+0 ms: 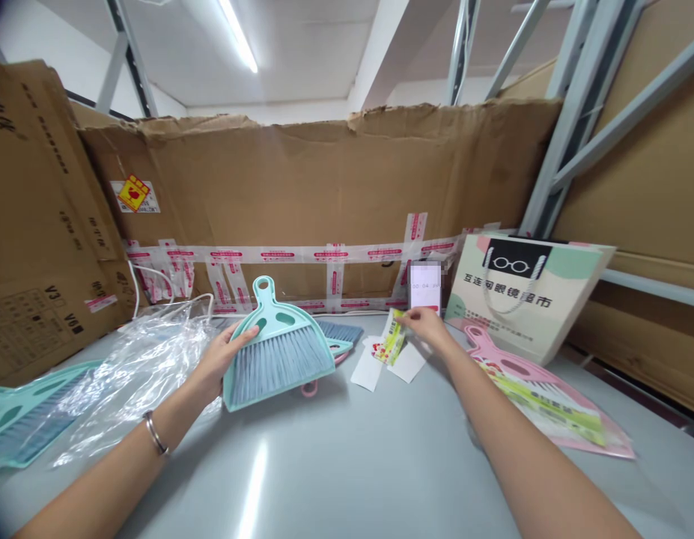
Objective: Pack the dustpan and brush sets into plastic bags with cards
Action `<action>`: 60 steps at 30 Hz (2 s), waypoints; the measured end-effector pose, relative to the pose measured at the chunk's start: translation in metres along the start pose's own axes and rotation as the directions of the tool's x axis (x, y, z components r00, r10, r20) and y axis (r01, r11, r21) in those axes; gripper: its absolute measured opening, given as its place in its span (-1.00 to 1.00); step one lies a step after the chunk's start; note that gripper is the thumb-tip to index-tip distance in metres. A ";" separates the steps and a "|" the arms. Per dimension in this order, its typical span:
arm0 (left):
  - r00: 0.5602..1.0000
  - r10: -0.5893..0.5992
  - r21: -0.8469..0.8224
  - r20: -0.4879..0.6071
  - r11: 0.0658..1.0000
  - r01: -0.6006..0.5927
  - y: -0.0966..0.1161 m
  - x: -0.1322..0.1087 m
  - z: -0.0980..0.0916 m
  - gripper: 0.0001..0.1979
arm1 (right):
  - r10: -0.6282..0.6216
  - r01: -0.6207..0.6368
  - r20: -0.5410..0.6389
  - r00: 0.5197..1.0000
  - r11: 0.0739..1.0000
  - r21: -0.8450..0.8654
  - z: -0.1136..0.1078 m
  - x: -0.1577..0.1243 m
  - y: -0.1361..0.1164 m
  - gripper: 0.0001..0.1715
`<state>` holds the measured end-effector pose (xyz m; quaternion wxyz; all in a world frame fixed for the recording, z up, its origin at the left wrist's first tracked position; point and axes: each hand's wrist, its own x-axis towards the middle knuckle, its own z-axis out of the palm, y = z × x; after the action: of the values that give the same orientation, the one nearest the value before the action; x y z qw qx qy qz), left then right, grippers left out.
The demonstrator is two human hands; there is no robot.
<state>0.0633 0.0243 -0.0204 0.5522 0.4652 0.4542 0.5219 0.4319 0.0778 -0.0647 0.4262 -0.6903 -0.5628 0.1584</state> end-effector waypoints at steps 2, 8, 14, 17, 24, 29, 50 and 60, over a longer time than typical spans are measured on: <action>1.000 -0.016 -0.011 -0.008 1.000 0.016 0.000 0.000 0.000 -0.50 | -0.011 0.006 0.042 0.999 0.992 0.124 -0.013 -0.007 -0.024 -0.60; 0.991 -0.108 -0.085 -0.075 0.991 0.101 -0.002 -0.002 0.003 -0.62 | -0.196 -0.062 0.272 0.942 0.695 0.716 -0.043 -0.060 -0.110 -0.67; 0.990 -0.140 -0.124 -0.037 0.983 0.134 -0.003 -0.005 0.010 -0.63 | -0.190 -0.281 0.477 0.858 0.604 0.746 0.004 -0.102 -0.144 -0.63; 0.987 -0.160 -0.136 -0.024 0.979 0.155 -0.004 -0.004 0.011 -0.60 | -0.100 -0.335 0.490 0.866 0.611 0.717 0.036 -0.107 -0.142 -0.59; 0.991 -0.135 -0.178 0.023 0.974 0.137 -0.004 -0.006 0.010 -0.52 | 0.035 -0.364 0.408 0.912 0.525 0.769 0.060 -0.114 -0.135 -0.58; 0.995 -0.086 -0.122 0.051 0.988 0.091 -0.007 -0.008 0.010 -0.54 | 0.061 -0.367 0.400 0.914 0.542 0.756 0.064 -0.117 -0.136 -0.53; 0.959 0.226 0.564 0.173 0.775 -0.284 0.016 -0.001 -0.023 -0.56 | 0.124 -0.518 0.503 0.855 0.198 0.832 0.083 -0.147 -0.131 -0.58; 0.948 0.082 0.917 -0.309 -0.238 0.320 0.029 0.005 -0.081 -0.47 | 0.170 -0.454 0.427 0.888 0.180 0.873 0.073 -0.132 -0.125 -0.66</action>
<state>-0.0208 0.0328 -0.0041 -0.0371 0.6001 0.7984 -0.0338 0.2593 -0.0120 -0.0460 0.6438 -0.3628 -0.2393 0.6297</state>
